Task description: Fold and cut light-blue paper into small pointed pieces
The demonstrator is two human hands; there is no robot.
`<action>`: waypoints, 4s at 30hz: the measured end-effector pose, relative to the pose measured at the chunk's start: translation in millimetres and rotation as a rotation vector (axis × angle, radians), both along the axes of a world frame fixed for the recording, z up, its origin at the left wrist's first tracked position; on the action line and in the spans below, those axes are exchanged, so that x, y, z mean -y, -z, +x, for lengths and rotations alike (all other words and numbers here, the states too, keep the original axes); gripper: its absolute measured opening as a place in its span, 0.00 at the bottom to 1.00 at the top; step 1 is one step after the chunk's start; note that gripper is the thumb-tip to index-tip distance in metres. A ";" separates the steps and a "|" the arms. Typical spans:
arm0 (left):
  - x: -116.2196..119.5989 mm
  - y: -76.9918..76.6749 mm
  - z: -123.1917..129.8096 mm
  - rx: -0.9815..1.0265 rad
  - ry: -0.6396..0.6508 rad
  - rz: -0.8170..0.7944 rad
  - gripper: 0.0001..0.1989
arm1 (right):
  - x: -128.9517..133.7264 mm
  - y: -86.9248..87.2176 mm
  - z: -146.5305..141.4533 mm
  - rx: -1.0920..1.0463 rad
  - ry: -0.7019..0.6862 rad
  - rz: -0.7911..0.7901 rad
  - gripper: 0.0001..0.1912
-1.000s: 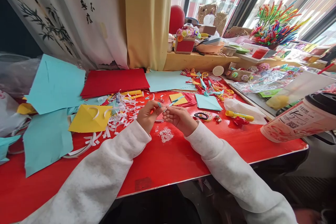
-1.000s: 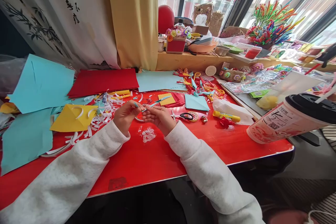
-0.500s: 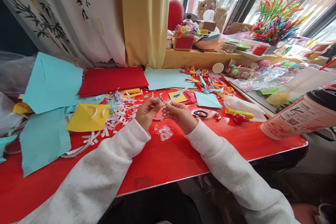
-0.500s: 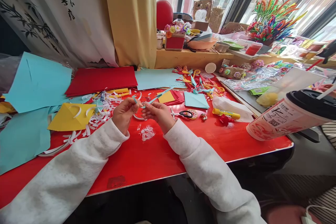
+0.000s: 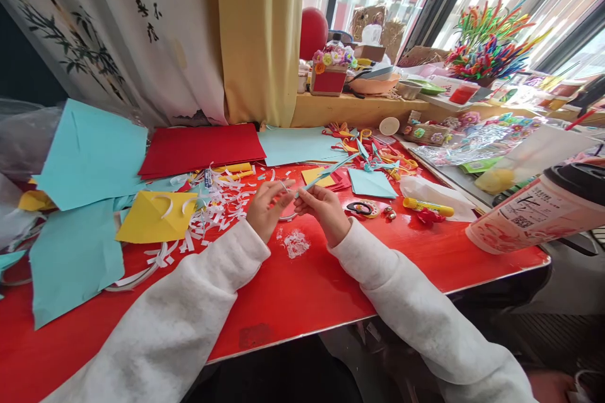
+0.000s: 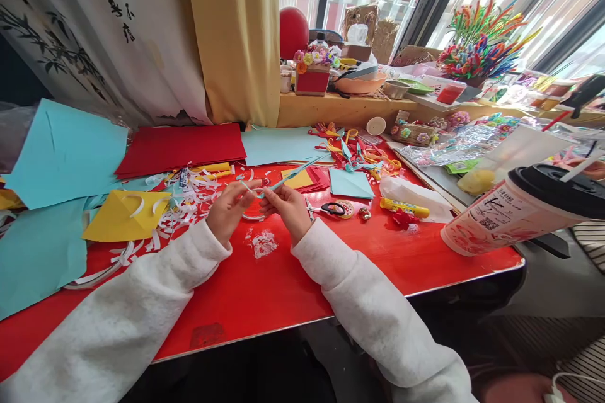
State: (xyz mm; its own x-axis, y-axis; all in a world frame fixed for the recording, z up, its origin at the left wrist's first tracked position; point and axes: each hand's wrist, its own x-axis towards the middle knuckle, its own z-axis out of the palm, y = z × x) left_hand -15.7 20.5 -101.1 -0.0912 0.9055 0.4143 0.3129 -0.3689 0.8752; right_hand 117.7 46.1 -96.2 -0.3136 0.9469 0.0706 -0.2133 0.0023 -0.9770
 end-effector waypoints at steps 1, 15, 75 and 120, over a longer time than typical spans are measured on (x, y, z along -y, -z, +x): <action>1.2 -0.8 1.3 -0.066 -0.021 -0.016 0.15 | -0.5 1.6 0.0 0.020 0.028 0.045 0.17; -11.1 -2.7 -11.1 0.120 0.089 -0.228 0.17 | 5.8 8.6 -1.5 0.563 0.103 1.006 0.05; -8.9 -23.1 -24.9 0.560 0.409 -0.397 0.14 | -2.2 -20.3 7.3 0.096 -0.186 0.189 0.14; -11.5 -18.9 -22.6 0.334 0.291 -0.313 0.18 | -0.3 -19.6 9.4 0.127 -0.325 -0.059 0.07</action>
State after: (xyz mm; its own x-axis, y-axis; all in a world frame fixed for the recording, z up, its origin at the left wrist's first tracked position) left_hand -38.3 32.0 -82.2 0.1008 0.9886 0.1118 -0.0775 -0.1043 0.9915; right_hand 127.1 46.5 -76.6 -0.6019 0.7976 -0.0405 -0.0701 -0.1033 -0.9922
